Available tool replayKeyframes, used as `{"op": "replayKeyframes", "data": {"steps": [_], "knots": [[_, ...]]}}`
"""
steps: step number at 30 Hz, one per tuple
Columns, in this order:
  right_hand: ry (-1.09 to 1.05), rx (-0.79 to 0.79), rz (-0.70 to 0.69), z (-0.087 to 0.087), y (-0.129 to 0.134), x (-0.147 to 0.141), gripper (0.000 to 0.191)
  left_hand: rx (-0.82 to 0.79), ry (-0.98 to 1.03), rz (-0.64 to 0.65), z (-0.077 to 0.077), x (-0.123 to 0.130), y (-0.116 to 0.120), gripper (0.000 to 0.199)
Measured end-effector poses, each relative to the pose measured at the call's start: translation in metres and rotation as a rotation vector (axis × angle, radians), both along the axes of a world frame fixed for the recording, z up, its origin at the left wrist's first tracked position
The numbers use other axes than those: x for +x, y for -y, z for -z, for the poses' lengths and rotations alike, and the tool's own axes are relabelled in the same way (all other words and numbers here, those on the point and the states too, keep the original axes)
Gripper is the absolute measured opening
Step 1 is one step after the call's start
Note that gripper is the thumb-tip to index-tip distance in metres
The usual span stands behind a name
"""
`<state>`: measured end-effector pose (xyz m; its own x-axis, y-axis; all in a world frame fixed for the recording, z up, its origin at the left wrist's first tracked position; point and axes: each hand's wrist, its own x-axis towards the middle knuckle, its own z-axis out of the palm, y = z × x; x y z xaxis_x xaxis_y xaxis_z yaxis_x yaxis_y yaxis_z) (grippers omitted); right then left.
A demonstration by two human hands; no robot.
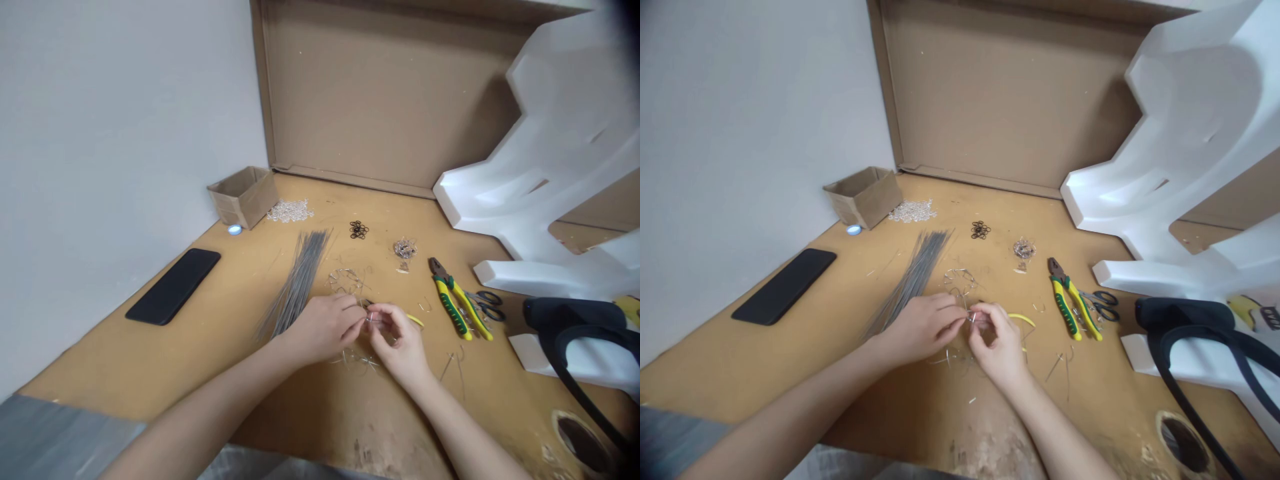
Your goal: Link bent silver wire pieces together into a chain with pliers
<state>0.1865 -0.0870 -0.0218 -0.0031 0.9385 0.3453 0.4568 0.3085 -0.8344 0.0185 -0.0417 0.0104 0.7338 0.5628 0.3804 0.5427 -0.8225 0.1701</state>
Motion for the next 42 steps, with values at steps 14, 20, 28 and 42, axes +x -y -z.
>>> {"op": "replayKeyframes", "data": {"steps": [14, 20, 28, 42], "knots": [[0.099, 0.043, -0.001, -0.0019, 0.0013, -0.0005, 0.027, -0.116, -0.017, -0.065, -0.0011, 0.0034, 0.0023, 0.016], [0.123, 0.053, 0.009, -0.0008, 0.0016, -0.0007, 0.029, -0.143, -0.018, -0.043, -0.0019, 0.0022, 0.0007, 0.018], [0.092, 0.023, -0.011, 0.0011, 0.0017, -0.0013, 0.031, -0.189, -0.042, -0.040, -0.0031, 0.0012, -0.0005, 0.015], [0.179, 0.092, -0.030, -0.0037, 0.0024, -0.0015, 0.033, -0.197, -0.029, -0.062, -0.0013, 0.0026, -0.0008, 0.013]]}}
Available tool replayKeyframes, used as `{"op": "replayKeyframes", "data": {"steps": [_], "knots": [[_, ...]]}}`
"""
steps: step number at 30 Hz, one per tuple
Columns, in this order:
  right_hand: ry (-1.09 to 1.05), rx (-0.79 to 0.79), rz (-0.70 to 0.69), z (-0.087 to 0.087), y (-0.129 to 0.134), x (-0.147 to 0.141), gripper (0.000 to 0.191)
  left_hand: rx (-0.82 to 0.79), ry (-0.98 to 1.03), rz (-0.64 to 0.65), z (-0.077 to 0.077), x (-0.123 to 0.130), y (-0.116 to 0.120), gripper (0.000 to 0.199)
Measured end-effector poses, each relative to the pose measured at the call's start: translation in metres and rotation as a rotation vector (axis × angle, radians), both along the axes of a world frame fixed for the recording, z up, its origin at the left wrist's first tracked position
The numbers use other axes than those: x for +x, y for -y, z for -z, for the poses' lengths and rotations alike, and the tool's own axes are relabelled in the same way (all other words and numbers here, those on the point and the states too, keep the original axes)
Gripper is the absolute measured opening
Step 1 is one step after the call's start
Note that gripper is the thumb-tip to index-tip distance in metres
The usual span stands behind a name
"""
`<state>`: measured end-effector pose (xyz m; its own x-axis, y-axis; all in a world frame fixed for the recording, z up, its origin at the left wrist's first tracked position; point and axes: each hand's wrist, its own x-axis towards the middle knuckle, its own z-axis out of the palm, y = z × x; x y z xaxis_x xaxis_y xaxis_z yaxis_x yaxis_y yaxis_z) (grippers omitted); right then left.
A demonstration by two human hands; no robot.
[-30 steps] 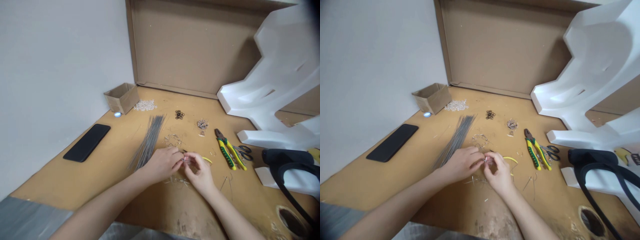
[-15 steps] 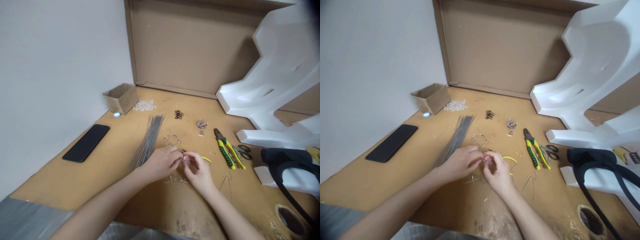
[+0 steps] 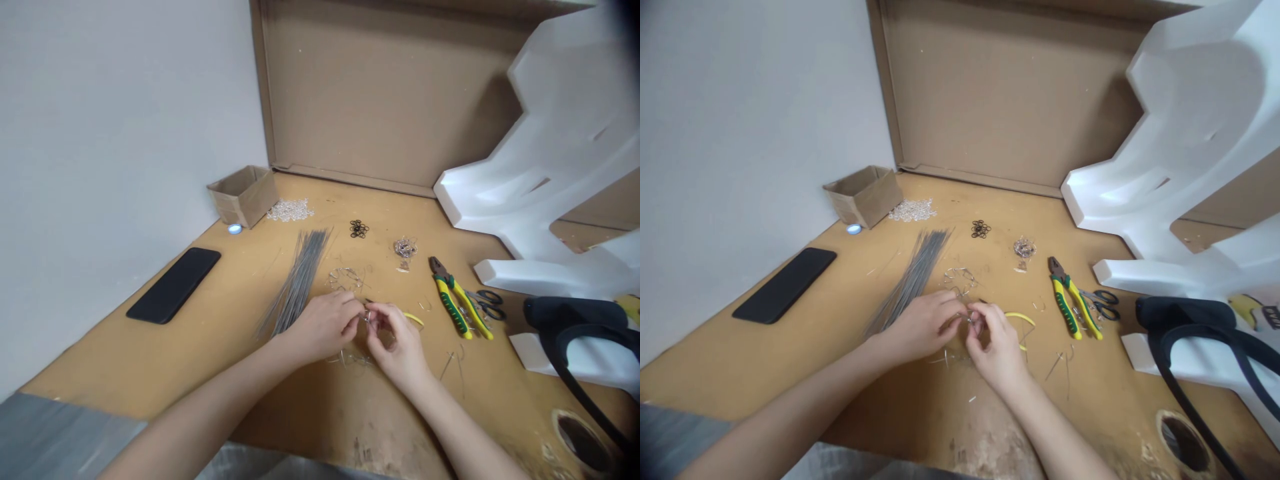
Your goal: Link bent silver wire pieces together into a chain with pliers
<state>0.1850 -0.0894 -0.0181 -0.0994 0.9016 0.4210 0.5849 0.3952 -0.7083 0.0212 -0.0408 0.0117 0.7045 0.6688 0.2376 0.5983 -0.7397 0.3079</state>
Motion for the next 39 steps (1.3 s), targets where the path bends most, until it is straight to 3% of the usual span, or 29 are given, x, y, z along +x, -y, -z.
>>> {"op": "replayKeyframes", "data": {"steps": [11, 17, 39], "knots": [[0.043, 0.019, 0.001, -0.0004, -0.0006, 0.0007, 0.034, -0.035, 0.037, 0.014, -0.0055, -0.0014, 0.0035, 0.016], [0.033, 0.019, -0.001, 0.0000, 0.0002, 0.0010, 0.034, 0.014, -0.015, 0.051, -0.0007, -0.0013, 0.0001, 0.020], [0.018, 0.022, -0.001, 0.0007, 0.0007, 0.0004, 0.029, 0.005, -0.027, 0.049, 0.0000, -0.0002, 0.0007, 0.010]]}}
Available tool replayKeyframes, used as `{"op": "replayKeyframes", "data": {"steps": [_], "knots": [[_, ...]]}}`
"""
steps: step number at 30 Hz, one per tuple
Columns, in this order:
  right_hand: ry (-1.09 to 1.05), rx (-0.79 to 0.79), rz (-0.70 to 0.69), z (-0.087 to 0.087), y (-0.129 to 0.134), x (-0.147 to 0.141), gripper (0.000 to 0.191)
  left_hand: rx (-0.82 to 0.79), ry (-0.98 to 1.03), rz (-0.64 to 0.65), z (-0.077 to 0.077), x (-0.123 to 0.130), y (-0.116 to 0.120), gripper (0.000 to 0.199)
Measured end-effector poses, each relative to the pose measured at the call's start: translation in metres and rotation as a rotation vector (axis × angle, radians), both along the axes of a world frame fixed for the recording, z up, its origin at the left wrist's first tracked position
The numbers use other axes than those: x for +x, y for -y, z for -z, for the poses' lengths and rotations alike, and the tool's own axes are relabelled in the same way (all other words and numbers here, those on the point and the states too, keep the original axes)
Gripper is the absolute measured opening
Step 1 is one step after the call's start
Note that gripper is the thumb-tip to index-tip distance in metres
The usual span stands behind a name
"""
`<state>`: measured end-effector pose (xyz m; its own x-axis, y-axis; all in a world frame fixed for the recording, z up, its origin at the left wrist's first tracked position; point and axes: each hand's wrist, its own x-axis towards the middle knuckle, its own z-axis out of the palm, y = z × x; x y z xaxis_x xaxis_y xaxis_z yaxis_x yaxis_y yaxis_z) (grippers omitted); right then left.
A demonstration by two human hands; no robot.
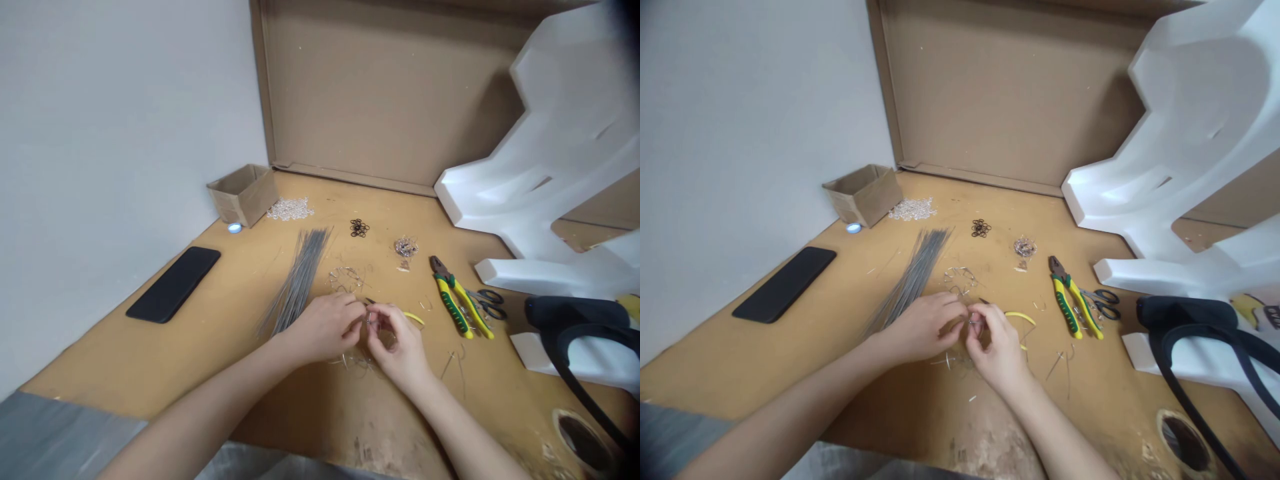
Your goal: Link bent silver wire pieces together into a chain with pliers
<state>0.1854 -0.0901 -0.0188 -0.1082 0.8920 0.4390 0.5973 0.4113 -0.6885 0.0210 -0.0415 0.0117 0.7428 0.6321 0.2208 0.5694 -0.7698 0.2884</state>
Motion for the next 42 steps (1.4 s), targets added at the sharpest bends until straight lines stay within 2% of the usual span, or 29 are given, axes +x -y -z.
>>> {"op": "replayKeyframes", "data": {"steps": [6, 11, 17, 20, 25, 32, 42], "knots": [[-0.001, -0.008, -0.007, 0.0007, 0.0001, 0.0005, 0.031, 0.045, -0.034, 0.057, -0.0024, -0.0022, -0.0016, 0.019], [-0.005, -0.005, -0.006, 0.0022, -0.0007, 0.0006, 0.031, 0.091, -0.107, 0.076, -0.0025, -0.0012, 0.0015, 0.019], [0.011, -0.013, 0.015, 0.0021, -0.0004, 0.0013, 0.032, -0.075, 0.054, 0.088, -0.0039, -0.0033, 0.0002, 0.018], [0.008, -0.008, 0.019, 0.0024, 0.0000, 0.0011, 0.031, -0.103, 0.077, 0.113, -0.0040, -0.0050, -0.0036, 0.018], [0.018, 0.018, 0.029, 0.0021, -0.0004, -0.0001, 0.030, -0.010, 0.002, 0.128, -0.0023, -0.0049, -0.0059, 0.024], [0.029, 0.018, 0.022, 0.0025, -0.0010, -0.0008, 0.030, 0.103, -0.123, 0.119, -0.0023, -0.0030, -0.0005, 0.017], [0.043, -0.007, 0.017, 0.0026, -0.0010, -0.0006, 0.028, 0.167, -0.146, 0.128, 0.0041, -0.0031, 0.0017, 0.016]]}}
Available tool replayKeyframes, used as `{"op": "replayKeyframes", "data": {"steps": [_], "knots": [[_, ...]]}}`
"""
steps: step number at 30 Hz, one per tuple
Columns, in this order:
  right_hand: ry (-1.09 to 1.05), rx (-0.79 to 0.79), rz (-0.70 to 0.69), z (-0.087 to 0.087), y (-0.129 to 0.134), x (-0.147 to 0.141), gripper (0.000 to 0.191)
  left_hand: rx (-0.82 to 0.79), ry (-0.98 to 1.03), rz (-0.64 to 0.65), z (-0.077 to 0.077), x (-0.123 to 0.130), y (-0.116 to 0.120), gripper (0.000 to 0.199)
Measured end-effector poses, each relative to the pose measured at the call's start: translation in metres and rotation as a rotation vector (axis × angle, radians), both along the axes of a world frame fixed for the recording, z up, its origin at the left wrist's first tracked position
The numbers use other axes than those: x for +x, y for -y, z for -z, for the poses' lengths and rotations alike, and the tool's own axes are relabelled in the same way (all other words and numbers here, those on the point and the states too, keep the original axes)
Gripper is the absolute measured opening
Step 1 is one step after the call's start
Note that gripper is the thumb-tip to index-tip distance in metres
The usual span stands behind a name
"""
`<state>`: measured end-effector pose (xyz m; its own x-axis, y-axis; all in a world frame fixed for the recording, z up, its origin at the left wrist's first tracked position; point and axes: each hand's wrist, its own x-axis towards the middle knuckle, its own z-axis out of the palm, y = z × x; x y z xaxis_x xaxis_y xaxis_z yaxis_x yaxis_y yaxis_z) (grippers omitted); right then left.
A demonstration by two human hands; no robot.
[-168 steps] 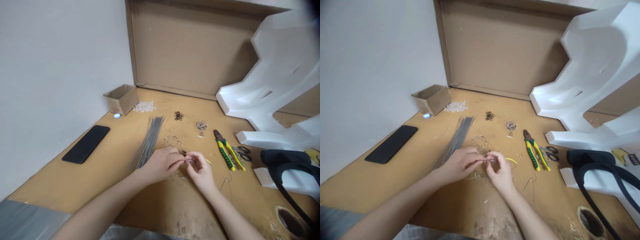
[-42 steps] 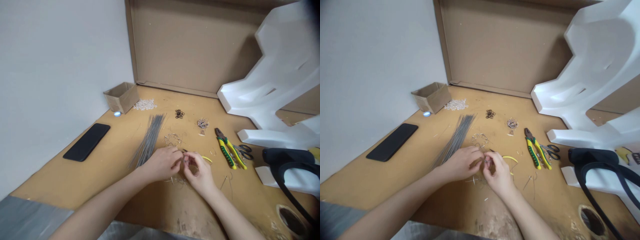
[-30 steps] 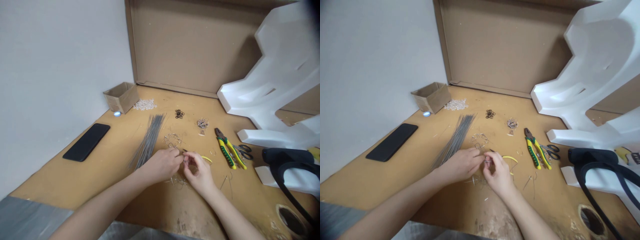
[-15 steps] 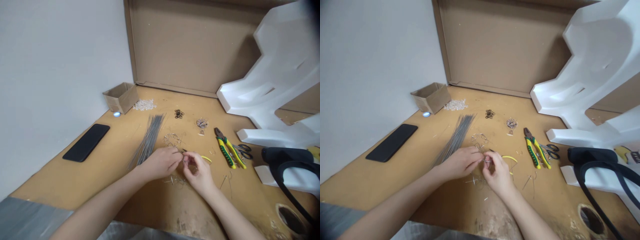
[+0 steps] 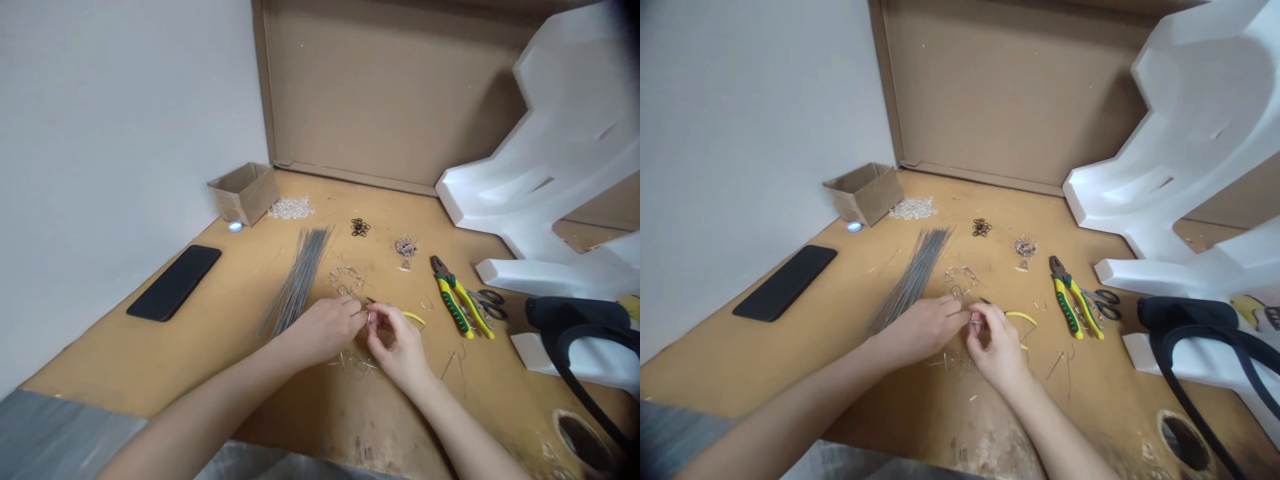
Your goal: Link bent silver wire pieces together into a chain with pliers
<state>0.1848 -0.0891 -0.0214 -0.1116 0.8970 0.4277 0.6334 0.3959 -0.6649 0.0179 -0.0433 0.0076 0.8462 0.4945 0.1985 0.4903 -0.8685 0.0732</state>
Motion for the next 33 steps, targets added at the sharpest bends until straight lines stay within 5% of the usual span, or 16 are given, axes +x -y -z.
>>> {"op": "replayKeyframes", "data": {"steps": [33], "knots": [[0.072, 0.005, 0.041, -0.0026, -0.0012, 0.0035, 0.026, -0.107, 0.018, -0.032, 0.0019, 0.0044, -0.0017, 0.017]]}}
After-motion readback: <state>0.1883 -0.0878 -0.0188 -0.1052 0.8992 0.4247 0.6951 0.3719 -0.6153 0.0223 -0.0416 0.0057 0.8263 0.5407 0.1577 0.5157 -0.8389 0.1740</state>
